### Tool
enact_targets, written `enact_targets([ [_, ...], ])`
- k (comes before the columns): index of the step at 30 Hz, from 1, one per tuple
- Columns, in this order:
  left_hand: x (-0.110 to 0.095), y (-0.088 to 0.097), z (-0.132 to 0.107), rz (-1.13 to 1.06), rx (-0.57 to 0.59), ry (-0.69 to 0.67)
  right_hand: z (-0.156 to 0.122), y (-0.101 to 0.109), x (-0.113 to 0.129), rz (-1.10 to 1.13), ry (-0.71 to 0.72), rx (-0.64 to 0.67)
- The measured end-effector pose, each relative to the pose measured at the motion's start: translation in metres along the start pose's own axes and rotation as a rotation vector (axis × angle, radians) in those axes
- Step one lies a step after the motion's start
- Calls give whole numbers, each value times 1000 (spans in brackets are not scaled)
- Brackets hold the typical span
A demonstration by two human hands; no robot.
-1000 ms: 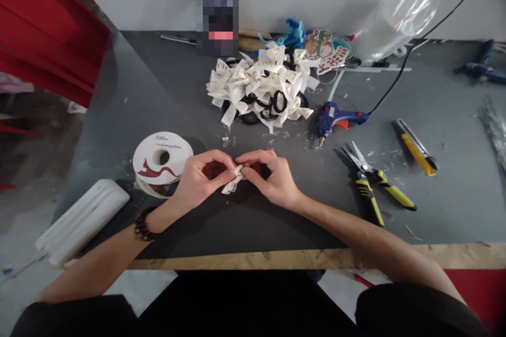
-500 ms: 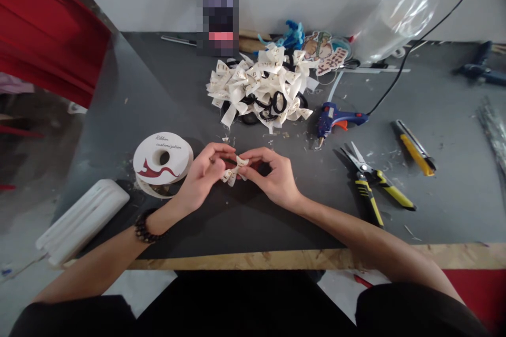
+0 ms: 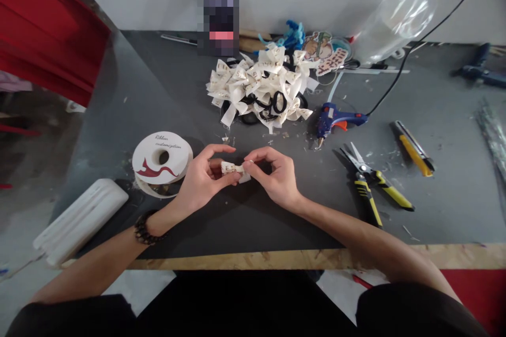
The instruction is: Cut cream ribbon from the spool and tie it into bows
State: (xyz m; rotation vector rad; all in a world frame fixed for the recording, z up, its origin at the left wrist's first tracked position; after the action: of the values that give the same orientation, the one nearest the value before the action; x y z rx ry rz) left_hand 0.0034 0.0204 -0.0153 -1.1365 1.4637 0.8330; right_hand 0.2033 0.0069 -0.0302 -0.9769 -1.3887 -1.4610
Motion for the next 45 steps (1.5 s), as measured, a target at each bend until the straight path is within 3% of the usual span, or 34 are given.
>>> enact_targets([
  [6,-2,-8,-10,3,-67,-107,3,2,5,150,-92,-48],
  [11,0,-9,-11,-111,-122,-86,-3,-1,10,154,-129,-80],
  [16,3,-9,-7,-167,-33,4,-8,-3,12,226,-178,-88],
  [21,8,-11,-9,-80,40,20,-10,-2,18,228,-210,-9],
  [26,2,-12,-9,-111,9,-76,-9,1,19,177,-166,-28],
  [29,-1,-9,-9,-72,-51,-110,-7,4,21,140,-164,27],
  [34,5,-4,-8,13,-100,-144,-3,10,34,-196,50,118],
  [38,12,-1,-6,-47,-108,-150,-2,10,35,-427,167,102],
  [45,16,0,-3,-169,-126,-77,-2,10,34,-390,128,92],
])
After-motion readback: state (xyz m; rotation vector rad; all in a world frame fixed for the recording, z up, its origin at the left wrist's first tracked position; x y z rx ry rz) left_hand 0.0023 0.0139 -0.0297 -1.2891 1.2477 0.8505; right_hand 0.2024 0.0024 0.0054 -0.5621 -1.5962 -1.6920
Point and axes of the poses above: each hand's wrist, its own z-axis towards the middle knuckle, its own y-axis out of the back of the hand, x = y × z, the point moved 2 cm from there along z, towards the middle knuckle, and after that the axes turned 9 degrees about -z, right-handed, at the moved point
